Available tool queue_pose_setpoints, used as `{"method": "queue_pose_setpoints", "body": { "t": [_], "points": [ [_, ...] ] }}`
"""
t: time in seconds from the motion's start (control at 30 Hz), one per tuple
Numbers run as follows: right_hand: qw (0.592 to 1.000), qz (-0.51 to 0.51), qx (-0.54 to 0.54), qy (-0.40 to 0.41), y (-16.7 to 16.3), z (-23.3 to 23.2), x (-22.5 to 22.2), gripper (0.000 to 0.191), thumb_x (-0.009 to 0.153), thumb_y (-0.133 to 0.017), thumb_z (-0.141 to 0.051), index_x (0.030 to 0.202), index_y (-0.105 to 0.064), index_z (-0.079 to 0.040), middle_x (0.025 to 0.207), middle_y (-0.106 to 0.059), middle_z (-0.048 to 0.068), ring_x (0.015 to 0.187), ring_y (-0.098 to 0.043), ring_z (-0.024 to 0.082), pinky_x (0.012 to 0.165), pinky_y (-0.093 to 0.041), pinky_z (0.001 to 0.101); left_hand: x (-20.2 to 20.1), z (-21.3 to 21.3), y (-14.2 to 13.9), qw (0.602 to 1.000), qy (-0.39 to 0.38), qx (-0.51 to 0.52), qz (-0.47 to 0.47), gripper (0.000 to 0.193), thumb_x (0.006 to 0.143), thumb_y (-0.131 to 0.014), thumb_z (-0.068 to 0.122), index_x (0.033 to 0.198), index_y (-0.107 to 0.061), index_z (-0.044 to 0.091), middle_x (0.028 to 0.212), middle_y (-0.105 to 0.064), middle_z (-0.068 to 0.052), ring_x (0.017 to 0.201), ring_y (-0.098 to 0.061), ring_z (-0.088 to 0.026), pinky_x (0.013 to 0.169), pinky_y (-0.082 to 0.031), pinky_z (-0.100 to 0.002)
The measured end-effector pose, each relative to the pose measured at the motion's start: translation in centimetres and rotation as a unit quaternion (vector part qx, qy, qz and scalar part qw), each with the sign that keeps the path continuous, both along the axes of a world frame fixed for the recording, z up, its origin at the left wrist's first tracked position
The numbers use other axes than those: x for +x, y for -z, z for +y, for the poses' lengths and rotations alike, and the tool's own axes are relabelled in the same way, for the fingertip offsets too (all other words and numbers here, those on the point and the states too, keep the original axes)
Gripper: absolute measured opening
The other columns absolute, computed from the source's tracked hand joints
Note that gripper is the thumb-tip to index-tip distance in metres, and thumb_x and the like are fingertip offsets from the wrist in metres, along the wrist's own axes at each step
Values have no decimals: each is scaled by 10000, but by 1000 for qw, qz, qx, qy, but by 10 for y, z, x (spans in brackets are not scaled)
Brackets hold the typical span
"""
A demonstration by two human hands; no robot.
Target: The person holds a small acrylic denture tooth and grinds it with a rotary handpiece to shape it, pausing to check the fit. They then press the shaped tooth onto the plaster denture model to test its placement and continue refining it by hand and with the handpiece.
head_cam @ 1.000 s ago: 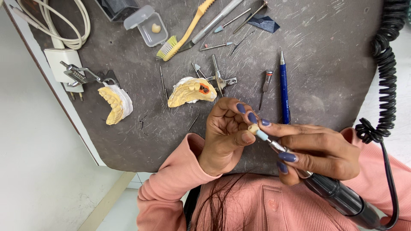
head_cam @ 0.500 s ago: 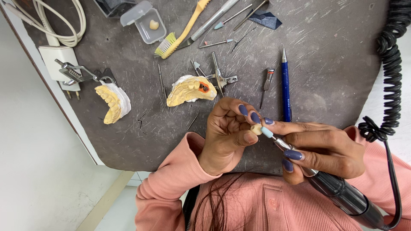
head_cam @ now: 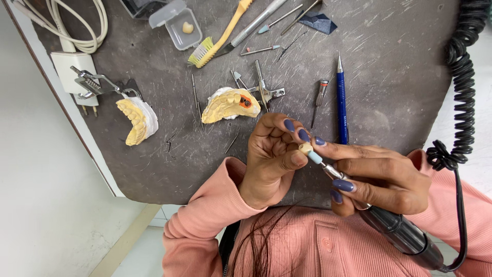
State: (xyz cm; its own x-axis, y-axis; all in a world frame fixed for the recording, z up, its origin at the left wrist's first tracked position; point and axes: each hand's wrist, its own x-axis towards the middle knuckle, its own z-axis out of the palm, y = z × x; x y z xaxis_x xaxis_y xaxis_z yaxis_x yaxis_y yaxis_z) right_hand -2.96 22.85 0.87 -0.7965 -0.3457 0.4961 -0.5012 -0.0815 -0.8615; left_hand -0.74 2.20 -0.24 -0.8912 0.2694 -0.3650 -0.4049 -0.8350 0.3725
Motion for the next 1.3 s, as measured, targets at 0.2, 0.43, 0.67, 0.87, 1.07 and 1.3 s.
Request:
{"method": "queue_pose_setpoints", "body": {
  "t": [0.2,0.43,0.67,0.87,1.07,1.3],
  "points": [
    [1000,-2,-8,23,0,-3,-3,346,846,-813,-54,1097,-582,5,987,-625,164,1063,-701,477,858,-668,518,0,1,-1,1000,-5,3,-3,387,953,-789,-77,1239,-571,65,1147,-680,-61,1092,-683,-133,952,-559,-231],
    [999,6,-7,44,2,-3,1,355,845,-821,-61,1091,-575,11,990,-614,154,1041,-710,456,831,-661,487,-1,1,-1,1000,-2,0,-5,372,957,-786,-79,1228,-573,60,1147,-677,-60,1103,-683,-136,998,-561,-245],
    [1000,0,-13,12,1,-2,0,363,850,-820,-41,1094,-556,15,1002,-602,167,1052,-705,469,840,-675,482,0,1,0,1000,-7,9,2,390,954,-788,-93,1240,-574,63,1142,-677,-57,1072,-682,-123,923,-568,-218],
    [999,-7,-28,20,4,0,4,371,839,-819,-73,1106,-574,6,1010,-610,149,1047,-718,455,871,-664,534,2,2,0,1000,-10,8,1,420,945,-783,-104,1265,-574,70,1141,-682,-62,1058,-683,-125,908,-571,-214],
    [1000,-5,-29,5,5,1,4,349,852,-813,-44,1107,-580,5,1019,-613,147,1063,-713,474,844,-668,494,1,0,0,1000,-5,5,0,429,931,-788,-100,1260,-576,74,1140,-682,-65,1062,-688,-128,906,-579,-221],
    [998,15,20,-61,-4,-1,-11,398,782,-830,-28,1088,-583,33,973,-649,187,1024,-719,502,801,-662,545,2,1,1,1000,-6,-1,5,425,928,-794,-91,1257,-578,69,1143,-682,-67,1054,-687,-117,912,-578,-210]
  ]
}}
